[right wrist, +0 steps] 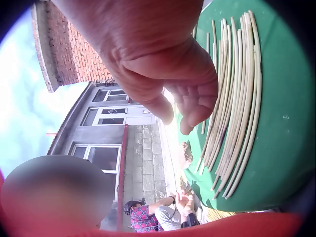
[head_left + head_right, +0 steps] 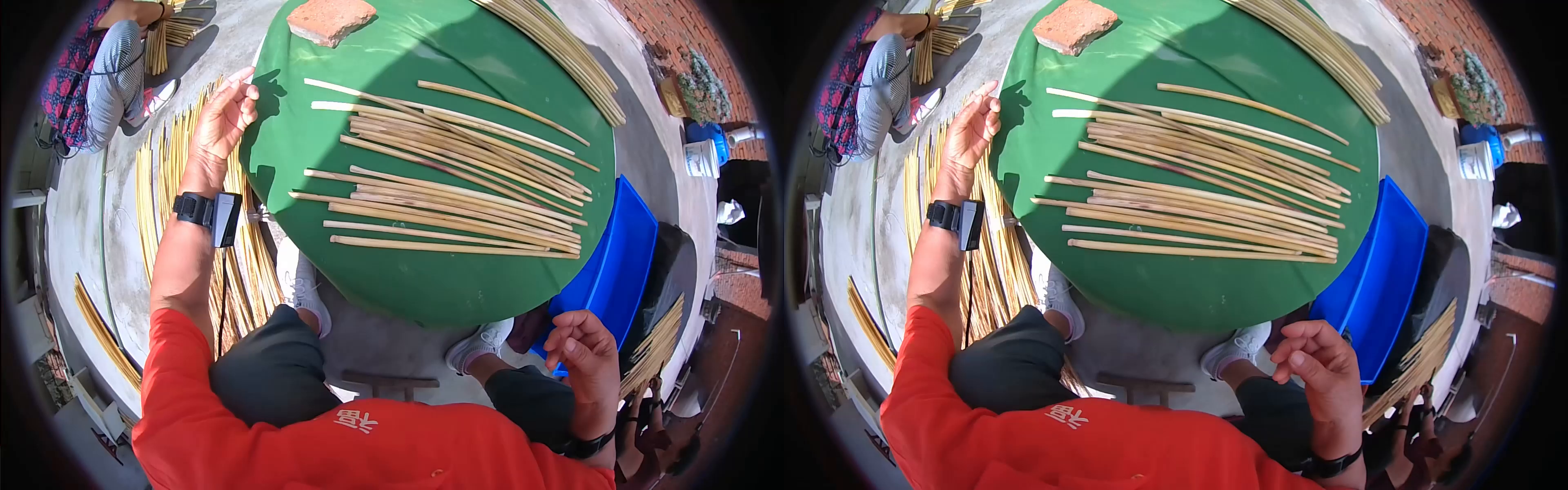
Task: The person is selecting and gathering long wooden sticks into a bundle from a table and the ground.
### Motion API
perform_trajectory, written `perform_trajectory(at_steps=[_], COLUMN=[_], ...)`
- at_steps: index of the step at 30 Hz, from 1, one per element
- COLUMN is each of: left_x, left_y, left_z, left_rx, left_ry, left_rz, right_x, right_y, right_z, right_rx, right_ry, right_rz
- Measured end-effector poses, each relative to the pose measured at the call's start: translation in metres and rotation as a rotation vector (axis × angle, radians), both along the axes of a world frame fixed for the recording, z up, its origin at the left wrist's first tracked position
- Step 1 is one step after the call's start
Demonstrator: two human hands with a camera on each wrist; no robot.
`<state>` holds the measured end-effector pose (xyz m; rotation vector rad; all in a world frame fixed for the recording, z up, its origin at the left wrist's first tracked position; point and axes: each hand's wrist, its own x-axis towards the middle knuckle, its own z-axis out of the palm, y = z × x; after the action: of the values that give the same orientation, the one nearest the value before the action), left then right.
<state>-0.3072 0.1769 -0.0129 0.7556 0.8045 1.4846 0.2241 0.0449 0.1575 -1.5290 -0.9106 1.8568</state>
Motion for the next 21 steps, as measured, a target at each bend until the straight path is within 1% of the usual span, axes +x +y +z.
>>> perform_trajectory(at_steps=[1, 3, 4, 5, 8, 10, 11, 13, 14, 16, 18, 19, 20, 21], left_x=[0.01, 0.035, 0.05, 0.065, 0.116, 0.144, 0.155, 0.177, 0.186, 0.203, 0.237, 0.235, 0.249, 0.252], left_y=[0.0, 0.001, 0.001, 0.002, 0.009, 0.014, 0.019, 0.035, 0.045, 0.064, 0.061, 0.068, 0.062, 0.06], left_z=[0.006, 0.024, 0.035, 0.049, 0.077, 0.09, 0.092, 0.087, 0.076, 0.054, 0.06, 0.03, 0.028, 0.015], left_rx=[0.005, -0.061, -0.099, -0.13, -0.111, -0.047, -0.04, 0.004, 0.011, 0.258, 0.165, 0.257, 0.173, 0.231], left_ry=[0.007, 0.197, 0.279, 0.424, 0.776, 1.054, 1.071, 1.337, 1.346, 1.627, 1.838, 1.915, 2.058, 2.113], left_rz=[-0.021, -0.065, -0.129, -0.18, -0.4, -0.592, -0.602, -0.785, -0.787, -0.739, -0.703, -0.602, -0.587, -0.522], right_x=[0.002, 0.006, 0.008, 0.011, 0.018, 0.018, 0.019, 0.02, 0.02, 0.026, 0.03, 0.032, 0.035, 0.037], right_y=[-0.006, -0.02, -0.025, -0.031, -0.041, -0.047, -0.05, -0.055, -0.057, -0.063, -0.065, -0.065, -0.069, -0.072], right_z=[0.005, 0.014, 0.018, 0.022, 0.034, 0.04, 0.043, 0.051, 0.055, 0.062, 0.069, 0.074, 0.074, 0.073], right_rx=[0.005, 0.026, 0.045, 0.06, 0.071, 0.067, 0.048, 0.059, 0.051, 0.052, 0.108, 0.133, 0.175, 0.215], right_ry=[0.007, 0.027, 0.048, 0.066, 0.114, 0.149, 0.166, 0.191, 0.207, 0.223, 0.219, 0.223, 0.233, 0.242], right_rz=[-0.021, 0.02, 0.032, 0.008, 0.103, 0.107, 0.128, 0.148, 0.174, 0.205, 0.247, 0.259, 0.243, 0.212])
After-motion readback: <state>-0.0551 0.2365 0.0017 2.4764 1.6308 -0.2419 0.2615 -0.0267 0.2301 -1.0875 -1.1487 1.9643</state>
